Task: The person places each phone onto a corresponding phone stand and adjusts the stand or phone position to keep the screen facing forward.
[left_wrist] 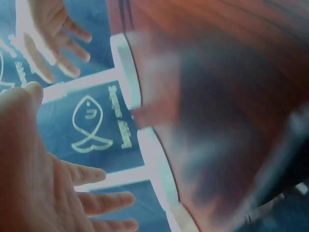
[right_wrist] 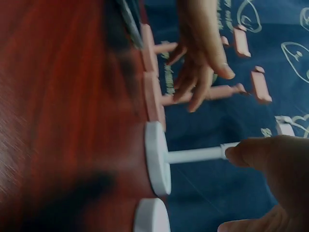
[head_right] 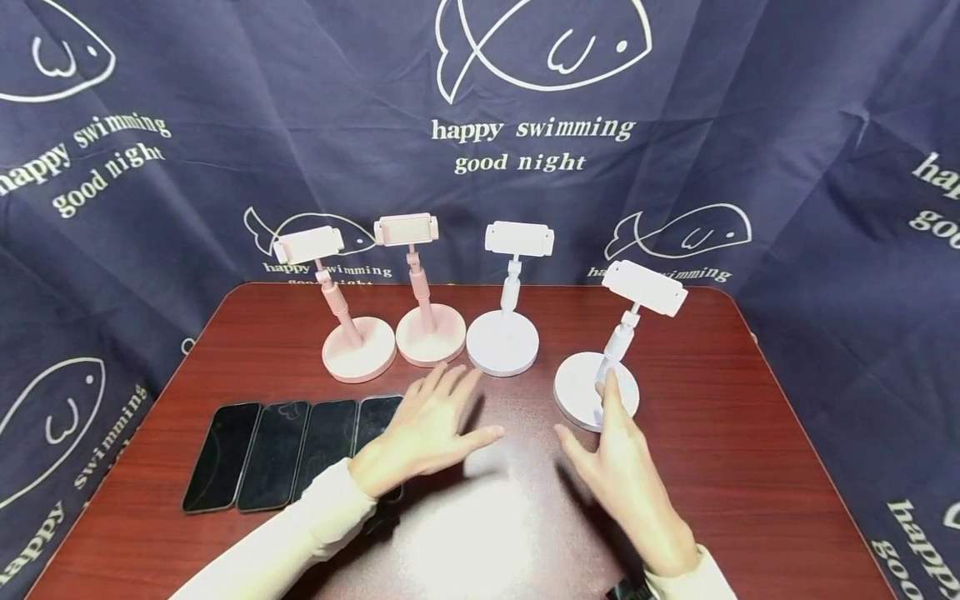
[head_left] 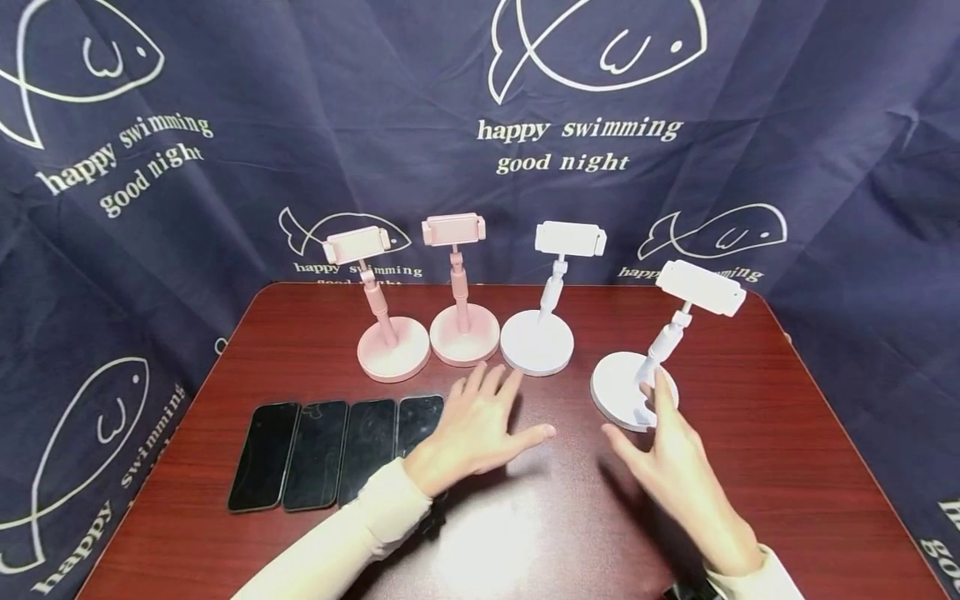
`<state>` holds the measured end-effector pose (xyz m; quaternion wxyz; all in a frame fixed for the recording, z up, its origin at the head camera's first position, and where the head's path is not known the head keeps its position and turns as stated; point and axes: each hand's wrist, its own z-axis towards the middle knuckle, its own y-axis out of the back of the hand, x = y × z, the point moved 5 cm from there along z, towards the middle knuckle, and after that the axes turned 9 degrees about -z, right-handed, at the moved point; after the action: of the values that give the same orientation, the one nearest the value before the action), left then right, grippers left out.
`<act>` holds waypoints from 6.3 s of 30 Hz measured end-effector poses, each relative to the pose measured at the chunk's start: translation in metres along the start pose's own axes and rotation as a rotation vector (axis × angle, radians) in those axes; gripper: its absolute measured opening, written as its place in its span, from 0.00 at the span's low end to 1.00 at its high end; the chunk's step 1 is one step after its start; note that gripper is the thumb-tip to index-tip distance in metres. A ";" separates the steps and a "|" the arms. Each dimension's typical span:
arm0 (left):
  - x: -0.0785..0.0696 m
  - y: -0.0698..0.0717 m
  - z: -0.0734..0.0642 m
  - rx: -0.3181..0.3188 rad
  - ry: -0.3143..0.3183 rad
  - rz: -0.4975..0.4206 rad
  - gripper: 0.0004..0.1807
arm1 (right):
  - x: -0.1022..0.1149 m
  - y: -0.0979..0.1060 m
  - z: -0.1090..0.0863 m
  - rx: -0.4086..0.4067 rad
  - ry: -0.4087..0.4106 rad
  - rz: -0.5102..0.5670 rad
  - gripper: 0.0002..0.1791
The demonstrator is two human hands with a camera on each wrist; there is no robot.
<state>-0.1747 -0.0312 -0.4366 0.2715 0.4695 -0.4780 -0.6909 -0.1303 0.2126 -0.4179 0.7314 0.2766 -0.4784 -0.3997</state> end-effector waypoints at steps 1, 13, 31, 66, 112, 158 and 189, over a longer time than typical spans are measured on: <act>0.005 0.003 -0.002 -0.003 0.013 -0.003 0.56 | 0.002 -0.003 -0.002 0.018 0.005 0.004 0.56; 0.038 0.031 -0.022 -0.038 0.077 0.031 0.60 | 0.038 -0.029 -0.016 0.070 0.262 -0.094 0.65; 0.101 0.043 -0.022 -0.072 0.146 -0.054 0.48 | 0.088 -0.086 -0.023 0.434 0.290 0.039 0.60; 0.125 0.048 -0.029 -0.018 0.135 -0.012 0.19 | 0.144 -0.131 -0.032 0.539 0.358 -0.052 0.28; 0.123 0.047 -0.012 0.077 0.286 -0.251 0.15 | 0.146 -0.135 -0.037 0.445 0.371 -0.052 0.18; 0.071 0.124 -0.014 -0.231 0.082 -0.791 0.11 | 0.114 -0.094 0.006 0.548 -0.055 0.873 0.14; 0.015 0.128 -0.029 -0.211 0.023 -1.117 0.23 | 0.122 -0.008 0.048 0.179 0.096 0.873 0.15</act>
<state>-0.1644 -0.1057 -0.3287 -0.0848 0.6288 -0.0827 -0.7685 -0.1500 0.1032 -0.3471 0.8260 0.1292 -0.5486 0.0025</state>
